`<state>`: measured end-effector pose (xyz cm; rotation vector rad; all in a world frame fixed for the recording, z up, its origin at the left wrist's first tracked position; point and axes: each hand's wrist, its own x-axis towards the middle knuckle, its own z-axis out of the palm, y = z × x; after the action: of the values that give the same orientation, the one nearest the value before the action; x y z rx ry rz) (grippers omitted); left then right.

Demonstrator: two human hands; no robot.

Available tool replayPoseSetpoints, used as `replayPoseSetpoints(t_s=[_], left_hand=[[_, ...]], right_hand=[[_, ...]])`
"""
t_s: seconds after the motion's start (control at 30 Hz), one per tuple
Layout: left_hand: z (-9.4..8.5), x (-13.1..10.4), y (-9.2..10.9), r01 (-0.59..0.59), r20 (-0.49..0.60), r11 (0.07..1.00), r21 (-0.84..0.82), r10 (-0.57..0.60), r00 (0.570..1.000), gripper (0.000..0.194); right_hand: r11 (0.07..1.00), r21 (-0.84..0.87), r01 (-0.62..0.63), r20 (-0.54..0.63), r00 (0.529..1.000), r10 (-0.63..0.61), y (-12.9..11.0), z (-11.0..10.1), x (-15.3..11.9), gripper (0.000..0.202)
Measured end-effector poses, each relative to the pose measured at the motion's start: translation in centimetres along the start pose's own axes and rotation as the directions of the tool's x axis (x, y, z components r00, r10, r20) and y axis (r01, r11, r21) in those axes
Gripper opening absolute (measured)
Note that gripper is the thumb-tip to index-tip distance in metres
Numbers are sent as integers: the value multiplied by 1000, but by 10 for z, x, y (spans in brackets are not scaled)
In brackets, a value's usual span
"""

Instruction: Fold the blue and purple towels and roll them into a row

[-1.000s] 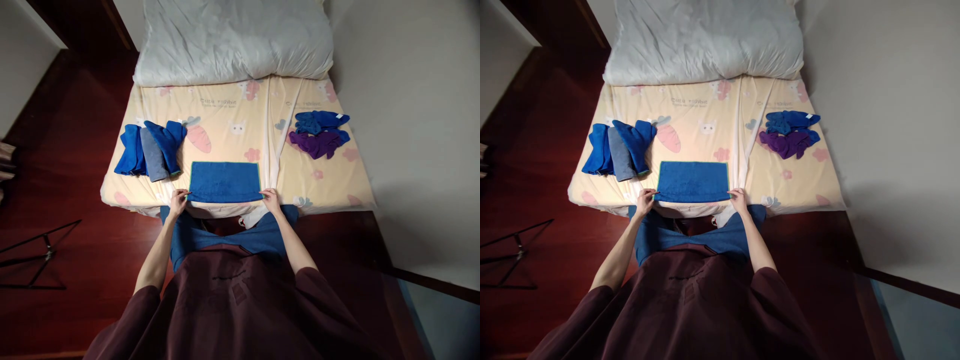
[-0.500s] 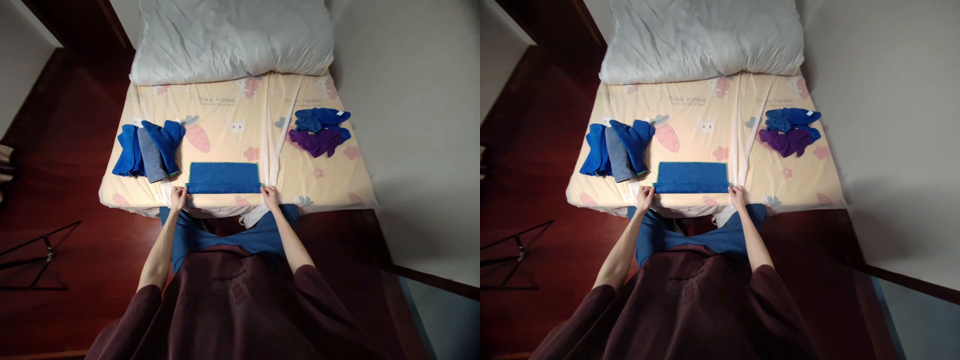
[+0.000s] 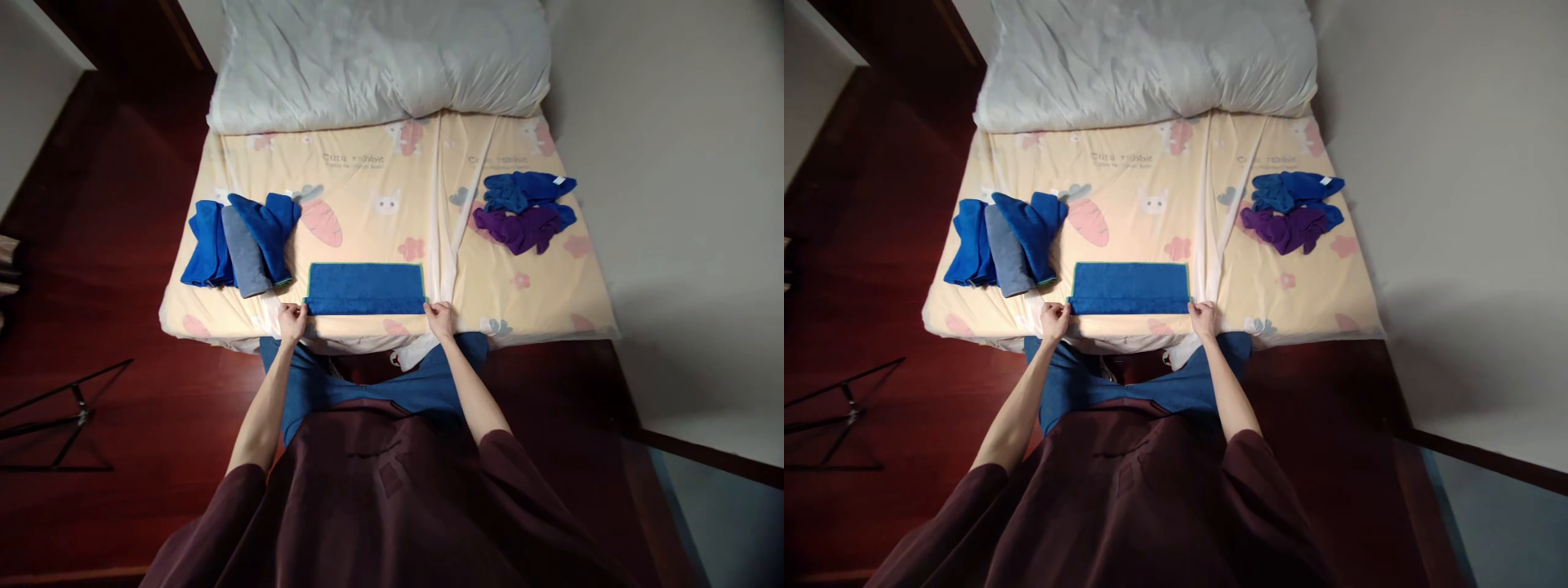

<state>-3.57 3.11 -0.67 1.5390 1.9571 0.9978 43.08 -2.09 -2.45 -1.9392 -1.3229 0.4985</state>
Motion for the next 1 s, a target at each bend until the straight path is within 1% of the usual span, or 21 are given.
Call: replayPoseSetpoints(t_s=[0.07,0.1,0.13,0.17,0.2,0.23,0.27,0.3,0.33,0.37,0.4,0.43,0.5,0.63,0.8,0.9,1.0], left_hand=[[-2,-2,2,6,-10,1000,16,-6,1000,29],[-5,-4,3,-8,-22,1000,25,9,1000,25],[-8,-6,4,-45,-29,998,37,46,999,23],[-12,-9,4,-105,-23,993,49,106,994,23],[-17,-12,4,-186,11,981,60,186,983,26],[-21,-14,4,-281,77,958,66,275,958,29],[-25,-16,3,-375,165,925,61,361,918,31],[-27,-17,2,-456,256,888,50,430,866,33],[-27,-17,0,-516,333,856,38,476,814,35],[-27,-16,-1,-556,386,830,37,502,774,38],[-25,-15,-2,-581,420,813,47,511,750,41],[-22,-13,-2,-592,438,803,70,509,741,44],[-16,-9,-3,-598,462,791,128,486,742,50],[-8,-3,2,-593,498,774,221,434,751,59],[-3,2,13,-572,498,774,272,396,772,62],[-6,5,20,-560,508,778,285,372,777,62],[-16,2,23,-574,540,766,289,365,759,59]], right_hand=[[999,-17,-35,-12,999,35,-5,-3,-2,38],[999,-22,-41,-32,999,41,-7,-5,-4,33],[999,-25,-28,-61,998,26,-10,-8,-7,28],[1000,-28,10,-90,996,-12,-12,-12,-11,26],[997,-33,70,-106,992,-73,-15,-16,-15,27],[988,-44,147,-98,984,-150,-17,-20,-20,28],[971,-55,231,-63,970,-234,-18,-24,-23,29],[948,-66,313,-7,949,-314,-20,-27,-26,30],[920,-75,385,57,923,-381,-21,-29,-28,32],[892,-86,443,118,894,-433,-22,-29,-29,35],[868,-100,487,170,868,-467,-22,-28,-29,37],[850,-120,514,210,849,-484,-23,-26,-28,40],[831,-173,528,263,838,-478,-23,-21,-24,45],[824,-256,505,294,853,-431,-24,-12,-16,51],[811,-299,503,343,850,-400,-29,-7,-5,55],[806,-336,488,351,859,-374,-32,-7,0,54],[800,-341,494,361,854,-373,-31,-13,-3,51]])
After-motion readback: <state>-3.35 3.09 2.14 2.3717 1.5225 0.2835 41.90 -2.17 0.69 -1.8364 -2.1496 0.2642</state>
